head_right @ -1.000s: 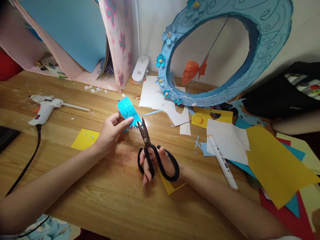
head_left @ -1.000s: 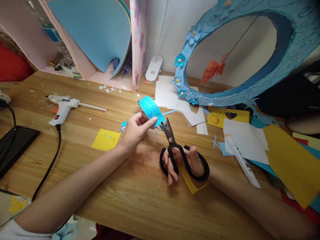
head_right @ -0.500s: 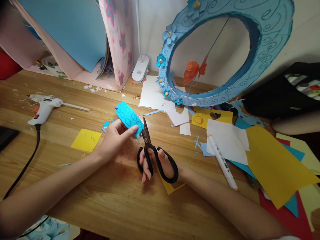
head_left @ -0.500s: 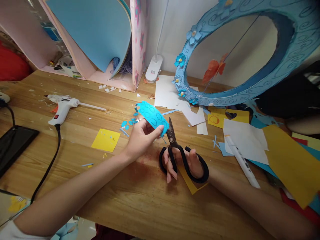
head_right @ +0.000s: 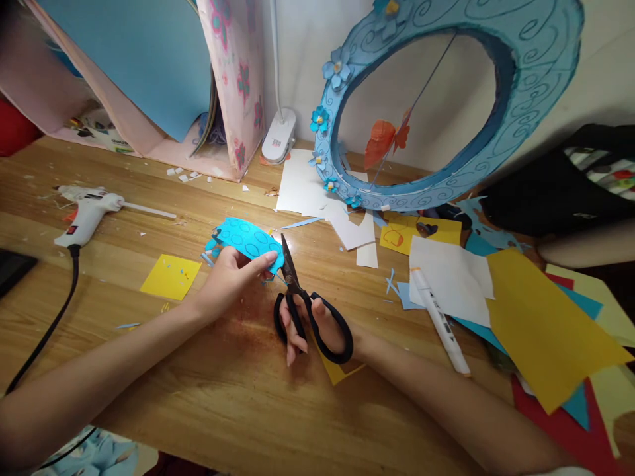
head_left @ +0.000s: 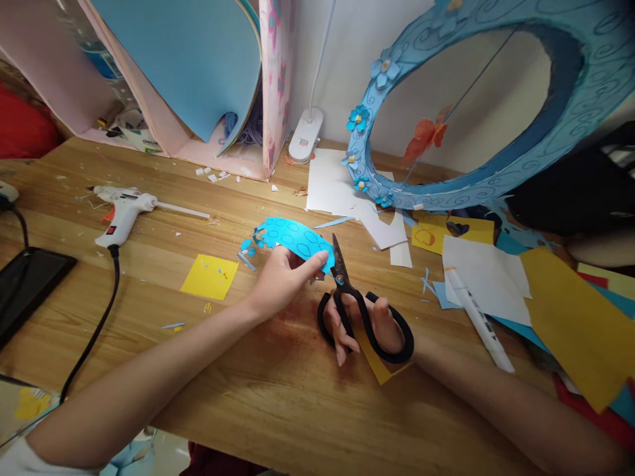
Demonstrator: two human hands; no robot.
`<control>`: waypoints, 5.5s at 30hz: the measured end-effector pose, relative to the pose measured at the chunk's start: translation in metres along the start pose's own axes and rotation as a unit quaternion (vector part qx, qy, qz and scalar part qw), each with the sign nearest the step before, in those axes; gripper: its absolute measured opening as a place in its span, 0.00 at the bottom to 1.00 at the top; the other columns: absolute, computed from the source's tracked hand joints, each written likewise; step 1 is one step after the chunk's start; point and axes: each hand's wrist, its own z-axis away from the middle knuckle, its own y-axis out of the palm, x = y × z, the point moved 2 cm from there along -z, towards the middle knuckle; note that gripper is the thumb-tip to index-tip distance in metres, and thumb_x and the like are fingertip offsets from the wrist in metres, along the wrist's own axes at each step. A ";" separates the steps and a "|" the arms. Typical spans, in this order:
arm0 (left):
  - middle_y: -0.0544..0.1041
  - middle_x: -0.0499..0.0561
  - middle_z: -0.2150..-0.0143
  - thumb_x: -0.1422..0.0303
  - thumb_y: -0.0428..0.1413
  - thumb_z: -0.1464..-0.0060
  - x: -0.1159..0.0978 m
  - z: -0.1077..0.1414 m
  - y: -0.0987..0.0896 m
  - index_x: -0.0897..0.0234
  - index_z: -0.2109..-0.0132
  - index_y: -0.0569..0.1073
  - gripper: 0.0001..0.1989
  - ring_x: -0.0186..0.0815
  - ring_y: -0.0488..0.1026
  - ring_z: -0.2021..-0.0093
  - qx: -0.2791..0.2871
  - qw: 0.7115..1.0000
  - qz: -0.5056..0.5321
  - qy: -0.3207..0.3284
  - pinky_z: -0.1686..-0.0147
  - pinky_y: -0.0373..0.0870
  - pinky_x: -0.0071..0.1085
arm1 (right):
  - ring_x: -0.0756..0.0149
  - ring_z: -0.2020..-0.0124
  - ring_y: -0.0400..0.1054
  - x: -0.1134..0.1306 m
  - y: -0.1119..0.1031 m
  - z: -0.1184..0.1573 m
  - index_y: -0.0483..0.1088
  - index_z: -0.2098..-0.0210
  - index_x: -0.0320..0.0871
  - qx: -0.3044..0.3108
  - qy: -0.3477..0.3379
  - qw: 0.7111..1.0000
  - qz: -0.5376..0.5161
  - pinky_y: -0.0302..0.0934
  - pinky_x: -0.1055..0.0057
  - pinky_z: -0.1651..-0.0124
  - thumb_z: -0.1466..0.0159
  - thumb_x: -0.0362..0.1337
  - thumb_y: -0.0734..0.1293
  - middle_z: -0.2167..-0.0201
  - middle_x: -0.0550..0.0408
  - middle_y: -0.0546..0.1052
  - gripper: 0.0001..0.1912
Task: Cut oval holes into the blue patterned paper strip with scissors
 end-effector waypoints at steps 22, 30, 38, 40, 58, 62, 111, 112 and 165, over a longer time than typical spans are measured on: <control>0.66 0.45 0.74 0.62 0.54 0.47 0.000 -0.003 -0.007 0.64 0.70 0.69 0.10 0.29 0.62 0.72 -0.034 0.996 0.008 0.084 0.71 0.62 0.25 | 0.75 0.93 0.57 -0.003 -0.002 -0.002 0.60 0.73 0.42 -0.005 0.021 0.999 -0.030 0.63 0.75 0.86 0.55 0.72 0.60 0.91 0.67 0.62 0.36; 0.68 0.48 0.70 0.60 0.53 0.44 0.005 0.001 -0.004 0.64 0.68 0.70 0.11 0.31 0.63 0.69 -0.002 0.993 -0.056 0.108 0.67 0.61 0.27 | 0.69 0.90 0.62 -0.004 -0.001 0.000 0.62 0.70 0.41 -0.017 0.007 1.000 -0.020 0.63 0.74 0.85 0.54 0.74 0.56 0.91 0.65 0.62 0.39; 0.69 0.48 0.69 0.60 0.52 0.44 0.004 0.000 -0.004 0.64 0.67 0.70 0.11 0.31 0.64 0.69 0.012 0.992 -0.051 0.111 0.66 0.62 0.27 | 0.75 0.93 0.56 0.002 0.003 -0.003 0.57 0.74 0.43 -0.020 0.017 1.000 -0.016 0.62 0.75 0.87 0.55 0.73 0.59 0.92 0.68 0.60 0.36; 0.67 0.47 0.71 0.60 0.52 0.44 0.004 0.000 -0.005 0.64 0.68 0.68 0.12 0.30 0.63 0.71 0.009 0.993 -0.048 0.105 0.69 0.61 0.26 | 0.76 0.93 0.55 0.003 0.002 -0.004 0.57 0.74 0.43 -0.009 0.015 1.000 -0.016 0.62 0.76 0.87 0.54 0.72 0.59 0.91 0.68 0.60 0.35; 0.65 0.44 0.77 0.59 0.56 0.48 -0.004 -0.007 -0.012 0.64 0.75 0.67 0.15 0.27 0.61 0.75 -0.058 0.995 -0.012 0.080 0.73 0.59 0.24 | 0.79 0.93 0.54 -0.009 -0.008 0.002 0.60 0.73 0.41 0.019 0.018 0.998 -0.050 0.65 0.77 0.87 0.49 0.64 0.64 0.90 0.68 0.62 0.30; 0.67 0.45 0.79 0.55 0.58 0.52 -0.003 -0.010 -0.014 0.65 0.76 0.68 0.17 0.27 0.62 0.77 -0.067 0.996 0.012 0.061 0.75 0.60 0.24 | 0.79 0.93 0.52 -0.011 -0.010 0.002 0.60 0.73 0.41 0.015 0.028 0.998 -0.050 0.65 0.75 0.87 0.50 0.66 0.64 0.90 0.68 0.62 0.31; 0.73 0.45 0.74 0.62 0.61 0.53 -0.016 0.016 0.005 0.65 0.70 0.72 0.11 0.28 0.70 0.75 -0.124 0.991 0.038 0.036 0.72 0.69 0.25 | 0.73 0.89 0.62 -0.011 0.003 0.006 0.59 0.70 0.42 -0.049 -0.013 0.997 0.056 0.59 0.78 0.87 0.43 0.66 0.56 0.89 0.68 0.60 0.30; 0.73 0.45 0.73 0.61 0.61 0.54 -0.016 0.016 0.005 0.64 0.69 0.72 0.11 0.28 0.70 0.75 -0.123 0.991 0.038 0.038 0.71 0.69 0.25 | 0.73 0.89 0.61 -0.011 0.004 0.006 0.59 0.70 0.42 -0.050 -0.013 0.997 0.055 0.58 0.78 0.87 0.43 0.66 0.56 0.89 0.68 0.60 0.30; 0.65 0.44 0.82 0.61 0.61 0.56 -0.018 -0.009 -0.022 0.66 0.79 0.67 0.15 0.26 0.60 0.80 0.069 0.996 -0.053 -0.007 0.79 0.55 0.24 | 0.79 0.88 0.51 0.005 0.001 0.009 0.61 0.71 0.42 -0.006 0.019 0.999 0.049 0.68 0.72 0.82 0.52 0.70 0.60 0.85 0.67 0.59 0.35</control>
